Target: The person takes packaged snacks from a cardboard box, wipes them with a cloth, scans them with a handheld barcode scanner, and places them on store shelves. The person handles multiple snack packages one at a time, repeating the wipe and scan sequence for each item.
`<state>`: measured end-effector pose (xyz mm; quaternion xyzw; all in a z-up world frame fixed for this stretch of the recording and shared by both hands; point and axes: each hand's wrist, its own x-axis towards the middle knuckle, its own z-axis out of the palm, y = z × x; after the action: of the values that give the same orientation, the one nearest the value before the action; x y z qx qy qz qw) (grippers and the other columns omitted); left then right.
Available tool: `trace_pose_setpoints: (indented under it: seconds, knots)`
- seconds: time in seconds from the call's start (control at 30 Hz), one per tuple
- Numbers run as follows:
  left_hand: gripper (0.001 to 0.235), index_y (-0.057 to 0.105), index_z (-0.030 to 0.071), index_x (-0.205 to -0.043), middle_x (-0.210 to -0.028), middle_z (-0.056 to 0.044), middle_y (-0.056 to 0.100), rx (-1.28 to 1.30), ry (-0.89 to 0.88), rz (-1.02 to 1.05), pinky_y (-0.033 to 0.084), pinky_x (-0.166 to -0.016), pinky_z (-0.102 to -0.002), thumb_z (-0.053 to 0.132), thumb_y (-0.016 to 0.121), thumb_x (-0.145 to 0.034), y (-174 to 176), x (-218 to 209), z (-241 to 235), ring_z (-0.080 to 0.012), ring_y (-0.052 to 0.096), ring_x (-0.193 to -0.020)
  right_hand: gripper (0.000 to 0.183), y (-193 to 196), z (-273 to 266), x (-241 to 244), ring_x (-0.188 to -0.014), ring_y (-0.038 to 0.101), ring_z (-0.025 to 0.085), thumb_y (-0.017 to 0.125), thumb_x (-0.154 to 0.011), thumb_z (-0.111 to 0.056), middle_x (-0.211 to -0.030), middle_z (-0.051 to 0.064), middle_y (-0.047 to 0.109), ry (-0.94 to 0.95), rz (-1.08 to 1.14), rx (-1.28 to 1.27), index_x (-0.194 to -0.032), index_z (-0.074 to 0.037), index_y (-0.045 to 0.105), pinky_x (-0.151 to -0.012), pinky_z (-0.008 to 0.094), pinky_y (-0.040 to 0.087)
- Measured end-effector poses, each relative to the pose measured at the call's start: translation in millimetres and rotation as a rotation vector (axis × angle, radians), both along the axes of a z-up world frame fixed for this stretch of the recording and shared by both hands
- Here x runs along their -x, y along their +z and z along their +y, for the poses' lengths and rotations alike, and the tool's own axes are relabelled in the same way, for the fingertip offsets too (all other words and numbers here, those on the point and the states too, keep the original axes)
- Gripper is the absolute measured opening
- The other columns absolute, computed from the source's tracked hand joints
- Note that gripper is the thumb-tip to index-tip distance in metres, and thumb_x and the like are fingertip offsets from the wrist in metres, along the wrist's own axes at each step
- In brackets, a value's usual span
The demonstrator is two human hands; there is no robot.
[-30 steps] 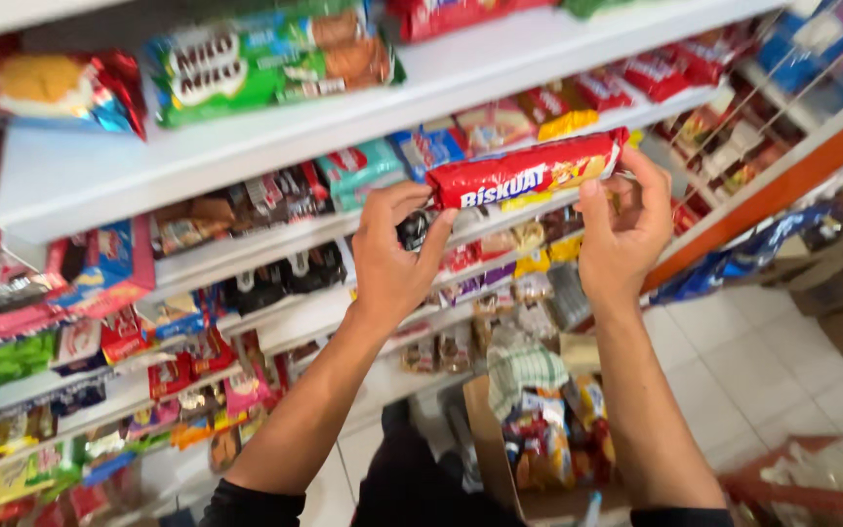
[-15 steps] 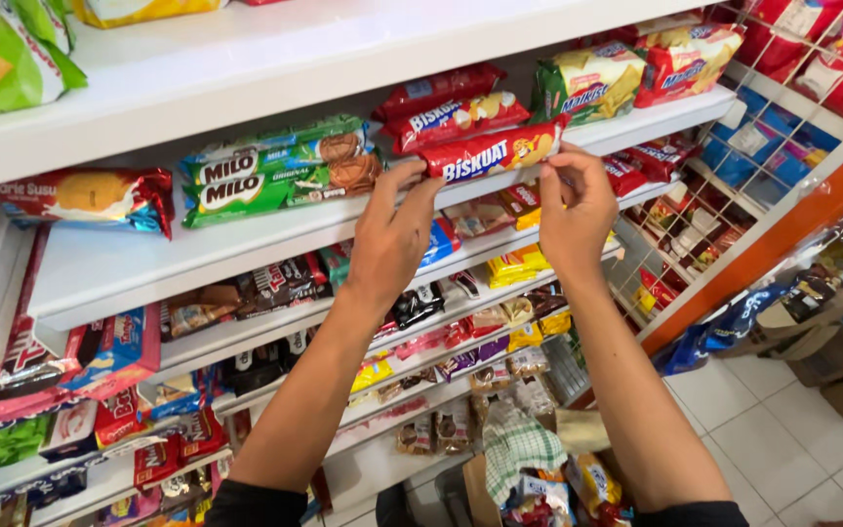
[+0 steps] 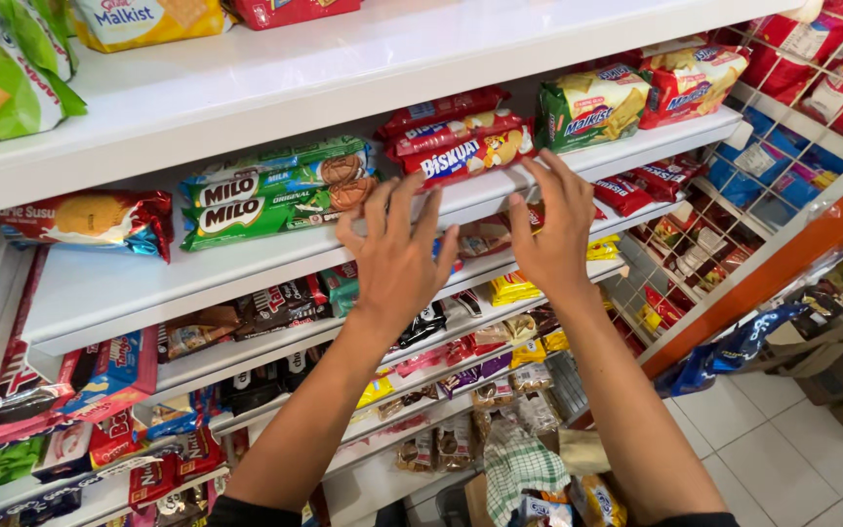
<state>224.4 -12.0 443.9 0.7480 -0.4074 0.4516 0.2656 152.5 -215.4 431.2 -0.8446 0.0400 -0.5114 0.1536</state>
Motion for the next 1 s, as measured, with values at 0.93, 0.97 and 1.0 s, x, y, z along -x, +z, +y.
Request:
trace_pose_setpoints:
  seconds: [0.93, 0.97, 1.0]
  knots:
    - [0.057, 0.062, 0.008, -0.135, -0.153, -0.021, 0.044, -0.788, -0.838, 0.755, 0.025, -0.111, -0.059, 0.035, 0.073, -0.087, -361, 174, -44, -0.0395, 0.033, -0.146, 0.015, -457, 78, 257, -0.084, 0.06, 0.014, 0.062, -0.109, -0.017, -0.103, 0.007, 0.066, -0.402, -0.042, -1.392, -0.116, -0.005, 0.06, -0.069, 0.032, 0.051]
    - [0.061, 0.061, 0.006, -0.135, -0.154, -0.023, 0.043, -0.866, -0.874, 0.765, 0.023, -0.11, -0.06, 0.038, 0.074, -0.085, -382, 182, -40, -0.0413, 0.031, -0.146, 0.02, -476, 89, 273, -0.086, 0.063, 0.017, 0.063, -0.105, -0.019, -0.104, 0.008, 0.067, -0.441, 0.062, -1.287, -0.119, -0.004, 0.06, -0.073, 0.033, 0.053]
    - [0.063, 0.062, 0.006, -0.134, -0.152, -0.023, 0.044, -0.952, -0.864, 0.734, 0.019, -0.112, -0.061, 0.042, 0.074, -0.084, -399, 188, -34, -0.0412, 0.03, -0.147, 0.026, -490, 101, 286, -0.089, 0.066, 0.02, 0.065, -0.102, -0.02, -0.104, 0.01, 0.069, -0.467, 0.171, -1.183, -0.122, -0.004, 0.061, -0.076, 0.034, 0.054]
